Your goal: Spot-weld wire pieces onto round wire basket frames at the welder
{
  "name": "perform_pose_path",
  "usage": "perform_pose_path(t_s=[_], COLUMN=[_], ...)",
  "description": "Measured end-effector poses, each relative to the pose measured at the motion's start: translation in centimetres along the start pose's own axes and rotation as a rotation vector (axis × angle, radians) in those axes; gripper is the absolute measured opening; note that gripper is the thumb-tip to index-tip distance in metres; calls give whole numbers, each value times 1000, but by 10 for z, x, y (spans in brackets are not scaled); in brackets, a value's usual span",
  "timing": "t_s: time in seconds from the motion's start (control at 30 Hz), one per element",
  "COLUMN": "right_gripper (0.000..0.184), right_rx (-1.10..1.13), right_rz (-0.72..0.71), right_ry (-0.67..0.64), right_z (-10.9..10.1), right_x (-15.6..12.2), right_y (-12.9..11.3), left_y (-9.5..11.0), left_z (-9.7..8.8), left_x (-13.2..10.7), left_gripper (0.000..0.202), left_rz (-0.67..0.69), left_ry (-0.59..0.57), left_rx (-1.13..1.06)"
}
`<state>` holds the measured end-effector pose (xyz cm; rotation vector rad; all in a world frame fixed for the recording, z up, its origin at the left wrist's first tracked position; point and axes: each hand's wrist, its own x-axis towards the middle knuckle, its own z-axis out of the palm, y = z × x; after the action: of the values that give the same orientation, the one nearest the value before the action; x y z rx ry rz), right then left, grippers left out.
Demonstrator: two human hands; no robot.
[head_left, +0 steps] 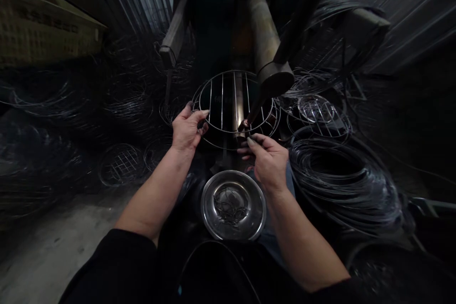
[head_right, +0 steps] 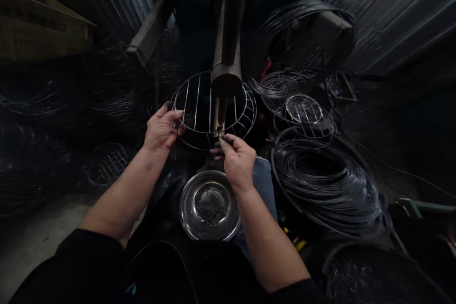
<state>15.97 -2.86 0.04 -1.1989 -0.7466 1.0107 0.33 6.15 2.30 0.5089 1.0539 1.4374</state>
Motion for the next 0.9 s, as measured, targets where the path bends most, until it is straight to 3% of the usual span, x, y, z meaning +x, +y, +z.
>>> perform_pose_path(t_s=[0.57,0.67,0.8,0.9], right_gripper=[21,22,25,23], right_rx=[58,-14,-235,-258], right_rz=[71,66,-73,-85], right_ry=[29,-11,-16,-10], right_z=[10,5,-2,-1], right_x=[17,15,12,11], right_y=[-7,-8,-7,-6], left_y=[0,0,-2,-3], left_z=[6,7,7,6], left_x=[18,19,19,19], left_gripper=[59,62,58,57], left_rz=[-61,-71,-96,-86], left_ry=[28,50,58,59], left_rx=[55,58,64,60])
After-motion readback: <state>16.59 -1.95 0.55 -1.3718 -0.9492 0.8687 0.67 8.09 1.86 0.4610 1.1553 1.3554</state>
